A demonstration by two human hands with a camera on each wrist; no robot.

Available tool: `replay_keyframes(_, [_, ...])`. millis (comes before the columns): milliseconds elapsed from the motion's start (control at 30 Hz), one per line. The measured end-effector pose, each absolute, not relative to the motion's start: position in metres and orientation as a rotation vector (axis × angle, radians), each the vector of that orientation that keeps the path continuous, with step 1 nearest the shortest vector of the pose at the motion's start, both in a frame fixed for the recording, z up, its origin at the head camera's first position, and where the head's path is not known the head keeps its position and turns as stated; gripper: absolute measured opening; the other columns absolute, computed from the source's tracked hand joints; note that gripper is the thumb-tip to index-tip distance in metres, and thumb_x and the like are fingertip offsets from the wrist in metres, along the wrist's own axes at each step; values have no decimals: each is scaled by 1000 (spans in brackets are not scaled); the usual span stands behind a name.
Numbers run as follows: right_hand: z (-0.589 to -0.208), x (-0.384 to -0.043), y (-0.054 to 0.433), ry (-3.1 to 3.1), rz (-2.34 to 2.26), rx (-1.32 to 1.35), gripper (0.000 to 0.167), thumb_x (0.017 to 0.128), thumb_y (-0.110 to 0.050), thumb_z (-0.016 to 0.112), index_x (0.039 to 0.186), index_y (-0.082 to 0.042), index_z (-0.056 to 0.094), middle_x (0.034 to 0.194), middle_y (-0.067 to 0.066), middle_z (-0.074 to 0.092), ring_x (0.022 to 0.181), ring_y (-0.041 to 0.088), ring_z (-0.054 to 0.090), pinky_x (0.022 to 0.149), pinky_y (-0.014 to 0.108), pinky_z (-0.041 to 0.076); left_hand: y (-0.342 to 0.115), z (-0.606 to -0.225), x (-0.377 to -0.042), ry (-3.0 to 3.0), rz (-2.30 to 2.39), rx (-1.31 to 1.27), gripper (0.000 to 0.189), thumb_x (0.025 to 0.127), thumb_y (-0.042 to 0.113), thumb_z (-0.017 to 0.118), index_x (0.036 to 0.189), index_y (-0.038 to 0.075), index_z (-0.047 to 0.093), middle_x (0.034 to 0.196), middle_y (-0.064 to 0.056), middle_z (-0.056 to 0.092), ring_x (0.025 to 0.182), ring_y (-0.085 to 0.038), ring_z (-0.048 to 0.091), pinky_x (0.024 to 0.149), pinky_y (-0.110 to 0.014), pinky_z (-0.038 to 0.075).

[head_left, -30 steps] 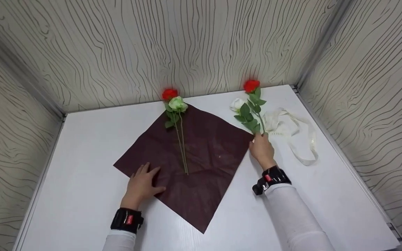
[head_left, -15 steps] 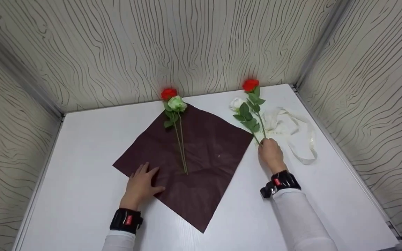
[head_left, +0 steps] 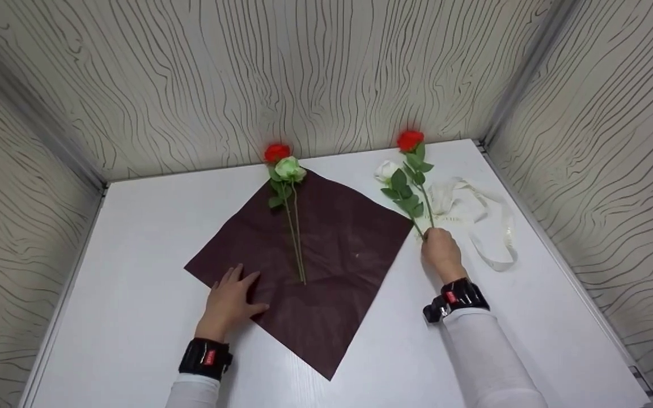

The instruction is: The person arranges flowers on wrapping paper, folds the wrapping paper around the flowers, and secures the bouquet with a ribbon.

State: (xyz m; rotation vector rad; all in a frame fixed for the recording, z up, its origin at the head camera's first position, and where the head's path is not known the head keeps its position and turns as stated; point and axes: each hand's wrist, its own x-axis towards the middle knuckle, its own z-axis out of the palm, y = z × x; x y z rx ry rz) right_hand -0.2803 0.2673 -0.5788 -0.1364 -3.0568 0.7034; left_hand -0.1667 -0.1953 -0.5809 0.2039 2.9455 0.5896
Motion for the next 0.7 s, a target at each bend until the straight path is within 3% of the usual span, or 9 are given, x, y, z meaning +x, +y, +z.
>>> replay_keyframes(300, [-578,-281,264,-2999,738,-92,17,89,0,51,96,7,65,95,29,64,88,47,63,75,56,49,-196,-581,-166,2957,596,216,75,78,42,81,141,12,54,149,-26,37,140,-44,29,106,-66,26])
replay_keyframes(700, [-561,-282,246,-2807,934,-52,15,91,-2,57,100,7,64,90,22,64,86,40,62,76,53,48,-196,-584,-166,2980,583,227,76,77,43,81,141,12,54,148,-26,38,138,-45,31,105,-66,28])
